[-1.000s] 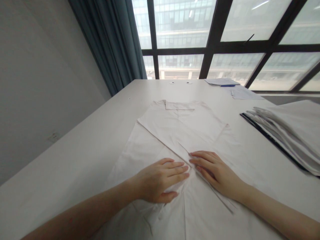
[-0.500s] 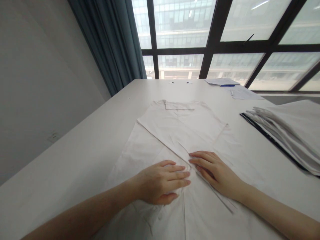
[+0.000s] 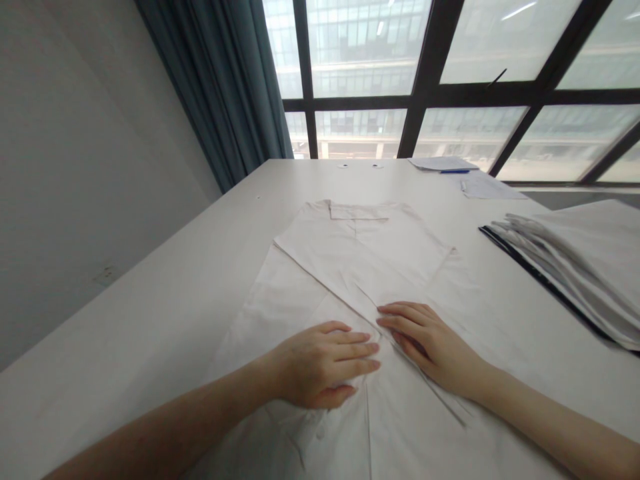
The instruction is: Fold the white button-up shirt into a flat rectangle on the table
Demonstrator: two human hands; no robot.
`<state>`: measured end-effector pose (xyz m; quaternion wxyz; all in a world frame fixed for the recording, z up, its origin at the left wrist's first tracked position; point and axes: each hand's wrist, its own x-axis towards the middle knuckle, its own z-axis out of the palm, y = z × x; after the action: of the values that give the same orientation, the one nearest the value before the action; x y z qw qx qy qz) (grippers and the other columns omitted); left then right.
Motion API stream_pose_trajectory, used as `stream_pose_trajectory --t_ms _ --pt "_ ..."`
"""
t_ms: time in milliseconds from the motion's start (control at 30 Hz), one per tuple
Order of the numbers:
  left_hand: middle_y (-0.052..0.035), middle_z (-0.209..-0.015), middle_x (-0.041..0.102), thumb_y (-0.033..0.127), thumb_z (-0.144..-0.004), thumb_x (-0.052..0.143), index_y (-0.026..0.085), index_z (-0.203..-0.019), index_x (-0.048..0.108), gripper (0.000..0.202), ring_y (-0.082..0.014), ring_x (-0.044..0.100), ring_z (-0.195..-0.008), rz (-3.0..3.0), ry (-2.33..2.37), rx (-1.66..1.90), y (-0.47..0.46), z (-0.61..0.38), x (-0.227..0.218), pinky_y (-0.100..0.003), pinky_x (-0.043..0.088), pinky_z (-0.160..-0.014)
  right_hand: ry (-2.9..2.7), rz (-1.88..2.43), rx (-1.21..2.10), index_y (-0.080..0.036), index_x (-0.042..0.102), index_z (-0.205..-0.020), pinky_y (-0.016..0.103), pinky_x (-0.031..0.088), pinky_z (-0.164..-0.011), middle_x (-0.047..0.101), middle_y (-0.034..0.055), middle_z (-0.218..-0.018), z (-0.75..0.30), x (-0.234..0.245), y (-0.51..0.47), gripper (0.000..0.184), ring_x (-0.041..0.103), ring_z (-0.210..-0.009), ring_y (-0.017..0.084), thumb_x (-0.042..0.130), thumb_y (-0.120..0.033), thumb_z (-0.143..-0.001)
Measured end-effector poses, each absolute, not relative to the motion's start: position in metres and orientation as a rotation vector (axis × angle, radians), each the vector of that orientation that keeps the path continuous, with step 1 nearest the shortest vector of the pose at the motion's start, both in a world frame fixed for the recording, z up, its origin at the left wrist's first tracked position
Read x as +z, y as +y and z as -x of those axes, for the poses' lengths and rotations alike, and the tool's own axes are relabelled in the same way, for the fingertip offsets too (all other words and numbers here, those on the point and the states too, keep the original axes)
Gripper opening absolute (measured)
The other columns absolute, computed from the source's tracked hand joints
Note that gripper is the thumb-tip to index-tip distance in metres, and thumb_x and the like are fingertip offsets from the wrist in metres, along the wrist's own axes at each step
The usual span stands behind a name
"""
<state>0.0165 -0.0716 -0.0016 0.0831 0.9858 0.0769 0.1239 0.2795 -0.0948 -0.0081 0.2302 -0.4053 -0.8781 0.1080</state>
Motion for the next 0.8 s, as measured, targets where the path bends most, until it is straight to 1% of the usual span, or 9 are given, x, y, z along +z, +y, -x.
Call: stream_pose_trajectory --t_ms 233,800 --pt "-0.0068 -0.140 0.054 0.025 -0.092 0.044 0.016 -0.133 0.050 0.042 -0.0204 0.045 -0.132 -2.957 0.228 0.353 -0.0715 -0.0162 -0.0006 -0.036 0.033 -0.108 -2.430 1.116 0.309 -0.023 0.060 -0.121 0.043 0.046 -0.098 0.060 0.0106 -0.127 -0.2799 -0.0086 -0.0951 0.033 0.054 -0.119 0.022 0.045 -0.015 -0.093" --pt "-0.0069 -0.141 0.053 0.027 -0.094 0.042 0.016 -0.132 0.051 0.040 -0.0213 0.045 -0.132 -2.972 0.216 0.342 -0.0704 -0.0161 -0.0023 -0.036 0.033 -0.107 -2.446 1.145 0.369 -0.022 0.059 -0.122 0.043 0.042 -0.101 0.058 0.0101 -0.129 -0.2802 -0.0089 -0.0954 0.032 0.050 -0.120 0.022 0.044 -0.017 -0.095"
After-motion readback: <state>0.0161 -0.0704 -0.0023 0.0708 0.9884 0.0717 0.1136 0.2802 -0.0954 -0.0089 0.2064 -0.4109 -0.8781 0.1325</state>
